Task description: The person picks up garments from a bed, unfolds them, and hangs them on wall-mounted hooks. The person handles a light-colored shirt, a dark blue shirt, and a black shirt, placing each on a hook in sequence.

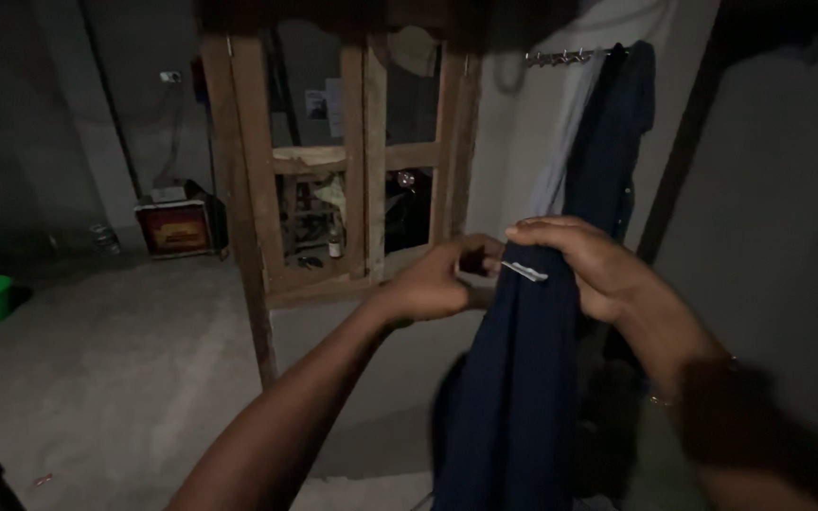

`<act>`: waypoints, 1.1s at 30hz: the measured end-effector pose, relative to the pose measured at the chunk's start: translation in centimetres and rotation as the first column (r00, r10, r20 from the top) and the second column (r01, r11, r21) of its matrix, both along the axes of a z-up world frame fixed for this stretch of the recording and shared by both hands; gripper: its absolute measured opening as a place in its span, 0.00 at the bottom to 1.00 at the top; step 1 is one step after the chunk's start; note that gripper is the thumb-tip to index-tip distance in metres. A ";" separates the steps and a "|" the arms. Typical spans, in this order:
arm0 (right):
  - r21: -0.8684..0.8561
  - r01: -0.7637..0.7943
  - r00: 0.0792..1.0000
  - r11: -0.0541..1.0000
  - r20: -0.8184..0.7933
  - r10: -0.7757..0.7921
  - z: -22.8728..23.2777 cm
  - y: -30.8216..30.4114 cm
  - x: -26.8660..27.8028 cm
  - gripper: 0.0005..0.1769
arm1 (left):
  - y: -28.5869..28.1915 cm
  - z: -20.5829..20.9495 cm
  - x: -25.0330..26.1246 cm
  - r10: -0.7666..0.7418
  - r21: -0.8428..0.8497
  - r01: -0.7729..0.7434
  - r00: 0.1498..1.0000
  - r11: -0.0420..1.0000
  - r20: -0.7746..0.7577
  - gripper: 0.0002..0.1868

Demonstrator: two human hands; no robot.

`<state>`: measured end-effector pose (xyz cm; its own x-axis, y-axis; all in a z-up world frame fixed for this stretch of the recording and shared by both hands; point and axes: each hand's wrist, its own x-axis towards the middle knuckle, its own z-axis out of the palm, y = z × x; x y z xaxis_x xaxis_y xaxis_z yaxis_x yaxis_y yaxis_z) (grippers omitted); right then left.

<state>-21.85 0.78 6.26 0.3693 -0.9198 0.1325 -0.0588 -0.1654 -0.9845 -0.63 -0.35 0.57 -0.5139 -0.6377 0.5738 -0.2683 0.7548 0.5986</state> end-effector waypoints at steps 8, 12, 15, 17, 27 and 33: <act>0.016 0.045 0.997 0.999 0.061 -0.046 -0.6 -5.6 -0.8 0.13 | -5.0 0.6 -0.9 -0.066 0.137 0.091 0.982 0.986 -0.178 0.14; 0.039 0.021 0.997 0.999 0.077 -0.024 -0.6 -9.8 -1.9 0.13 | -9.9 0.0 -0.9 -0.160 0.079 0.190 0.945 0.979 -0.284 0.08; 0.013 -0.010 0.996 1.000 0.087 0.009 -0.5 -14.0 -2.6 0.13 | -13.9 0.5 -1.5 -0.163 0.073 0.198 0.929 0.978 -0.331 0.07; -0.008 -0.048 0.992 0.999 0.119 0.049 -0.6 -16.8 -3.7 0.12 | -16.2 1.0 -2.4 -0.143 0.098 0.192 0.917 0.976 -0.372 0.07; -0.402 -0.182 0.975 0.897 0.046 0.219 0.6 -30.3 -7.5 0.19 | -28.6 7.0 -6.4 -0.111 -0.052 0.099 0.934 0.994 -0.338 0.11; -0.682 -0.156 0.987 0.714 -0.078 0.141 -0.4 -34.8 -7.6 0.35 | -36.7 7.1 -7.6 -0.152 -0.002 0.165 0.904 0.986 -0.399 0.08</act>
